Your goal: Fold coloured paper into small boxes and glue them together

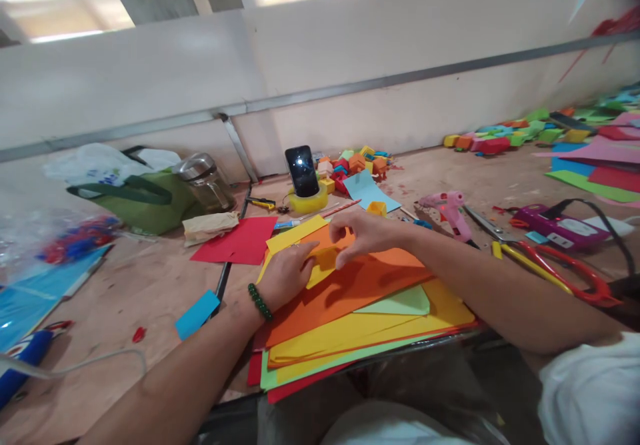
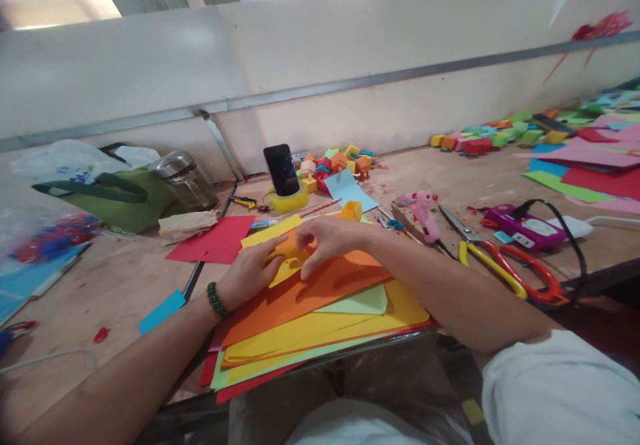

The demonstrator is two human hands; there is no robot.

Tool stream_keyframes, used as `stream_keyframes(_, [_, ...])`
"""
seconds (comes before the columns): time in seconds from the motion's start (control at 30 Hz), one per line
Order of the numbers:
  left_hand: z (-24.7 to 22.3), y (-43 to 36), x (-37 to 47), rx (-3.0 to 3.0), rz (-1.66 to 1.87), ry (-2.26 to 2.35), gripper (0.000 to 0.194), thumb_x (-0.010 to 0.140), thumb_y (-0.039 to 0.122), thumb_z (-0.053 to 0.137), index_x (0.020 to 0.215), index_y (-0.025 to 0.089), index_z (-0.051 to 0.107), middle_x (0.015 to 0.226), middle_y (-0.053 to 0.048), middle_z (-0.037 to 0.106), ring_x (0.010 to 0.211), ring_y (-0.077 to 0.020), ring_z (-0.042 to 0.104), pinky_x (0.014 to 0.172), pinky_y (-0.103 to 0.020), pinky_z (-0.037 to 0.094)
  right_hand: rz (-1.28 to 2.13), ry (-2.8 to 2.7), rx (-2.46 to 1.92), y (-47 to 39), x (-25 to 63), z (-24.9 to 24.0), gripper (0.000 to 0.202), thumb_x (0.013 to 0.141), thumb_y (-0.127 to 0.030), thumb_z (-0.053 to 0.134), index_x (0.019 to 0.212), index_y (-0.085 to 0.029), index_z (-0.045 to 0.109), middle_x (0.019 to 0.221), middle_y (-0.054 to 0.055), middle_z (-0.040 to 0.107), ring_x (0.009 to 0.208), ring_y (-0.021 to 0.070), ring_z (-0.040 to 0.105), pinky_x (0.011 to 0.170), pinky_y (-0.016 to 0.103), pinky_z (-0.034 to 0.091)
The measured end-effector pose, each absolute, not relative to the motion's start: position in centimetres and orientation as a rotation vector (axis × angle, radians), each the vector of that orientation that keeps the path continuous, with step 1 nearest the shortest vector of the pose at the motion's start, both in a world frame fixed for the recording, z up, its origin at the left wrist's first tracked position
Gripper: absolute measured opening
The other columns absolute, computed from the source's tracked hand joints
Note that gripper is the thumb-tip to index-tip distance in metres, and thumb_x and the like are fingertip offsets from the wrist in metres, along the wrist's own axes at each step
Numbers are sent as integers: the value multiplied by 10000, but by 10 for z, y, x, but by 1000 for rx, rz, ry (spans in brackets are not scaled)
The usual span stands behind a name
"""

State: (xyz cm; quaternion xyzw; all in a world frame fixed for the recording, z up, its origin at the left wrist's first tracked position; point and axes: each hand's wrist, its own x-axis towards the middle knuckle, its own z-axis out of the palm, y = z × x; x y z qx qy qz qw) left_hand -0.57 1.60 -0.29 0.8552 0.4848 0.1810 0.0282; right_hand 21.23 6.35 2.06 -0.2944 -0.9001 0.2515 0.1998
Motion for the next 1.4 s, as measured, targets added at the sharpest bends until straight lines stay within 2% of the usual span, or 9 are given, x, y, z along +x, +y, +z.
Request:
stream_keyframes(0.13, [-4, 21, -9, 2467, 635, 1562, 466, 811, 205, 511, 1274, 181, 561, 1042, -87, 726, 892, -226, 682, 799, -332, 539, 855, -2647, -861, 59, 211, 22, 404, 605, -389, 810, 904, -173, 646, 908, 26, 658, 828, 174, 580, 726, 261, 446])
stream_keyframes(0.33, [-10, 28, -13, 2319, 731, 1502, 455, 812, 261, 518, 1250, 146, 569, 1170, -105, 674, 1036, -232, 631, 908, -362, 505, 811, -2597, -828, 62, 210, 16, 181, 768, -187, 647, 944, -157, 672, 932, 44, 692, 844, 166, 610, 758, 259, 444])
stream_keyframes(0.53, [-6, 24, -8, 2337, 901, 1461, 430, 803, 290, 578, 1220, 184, 569, 1009, -70, 678, 870, -199, 635, 744, -326, 537, 752, -2707, -880, 68, 210, 12, 149, 818, -170, 560, 874, -158, 698, 755, 13, 663, 680, 137, 555, 616, 231, 376])
stream_keyframes(0.67, [5, 12, -8, 2496, 1179, 1464, 312, 876, 283, 504, 1160, 189, 592, 897, -59, 648, 827, -182, 601, 769, -329, 508, 739, -2781, -992, 67, 214, 18, 136, 777, -157, 578, 839, -159, 700, 717, 3, 640, 626, 118, 518, 564, 218, 335])
stream_keyframes(0.83, [8, -3, -2, 3008, 715, 1098, 232, 909, 247, 461, 995, 216, 675, 814, -54, 646, 760, -175, 577, 693, -296, 471, 809, -2789, -1122, 61, 212, 25, 167, 799, -275, 586, 759, -142, 679, 646, -8, 593, 574, 103, 461, 540, 224, 309])
stream_keyframes(0.97, [12, -7, 4, 3199, 292, 1112, 226, 905, 259, 473, 947, 188, 684, 859, -95, 639, 798, -220, 555, 687, -346, 448, 765, -2788, -1268, 62, 207, 24, 250, 833, -334, 552, 697, -149, 650, 590, -11, 546, 553, 106, 432, 532, 235, 291])
stream_keyframes(1.1, [18, -8, 7, 3181, 97, 1174, 234, 920, 260, 457, 957, 167, 669, 906, -119, 640, 866, -252, 555, 744, -397, 429, 643, -2773, -1394, 63, 204, 21, 228, 779, -397, 616, 811, -177, 664, 747, 35, 637, 664, 162, 532, 552, 250, 319])
stream_keyframes(1.23, [20, -10, 9, 3208, -72, 1125, 259, 922, 176, 411, 1049, 157, 636, 868, -110, 640, 806, -235, 581, 715, -385, 425, 547, -2765, -1482, 63, 203, 18, 403, 727, -545, 642, 896, -179, 629, 878, 71, 657, 752, 211, 567, 555, 265, 331])
stream_keyframes(1.4, [27, -15, 7, 3152, -100, 1082, 202, 888, 139, 447, 852, 141, 647, 813, -109, 634, 779, -229, 607, 688, -363, 459, 678, -2735, -1523, 70, 210, 16, 333, 700, -427, 708, 881, -173, 591, 830, 47, 643, 691, 171, 557, 532, 246, 349])
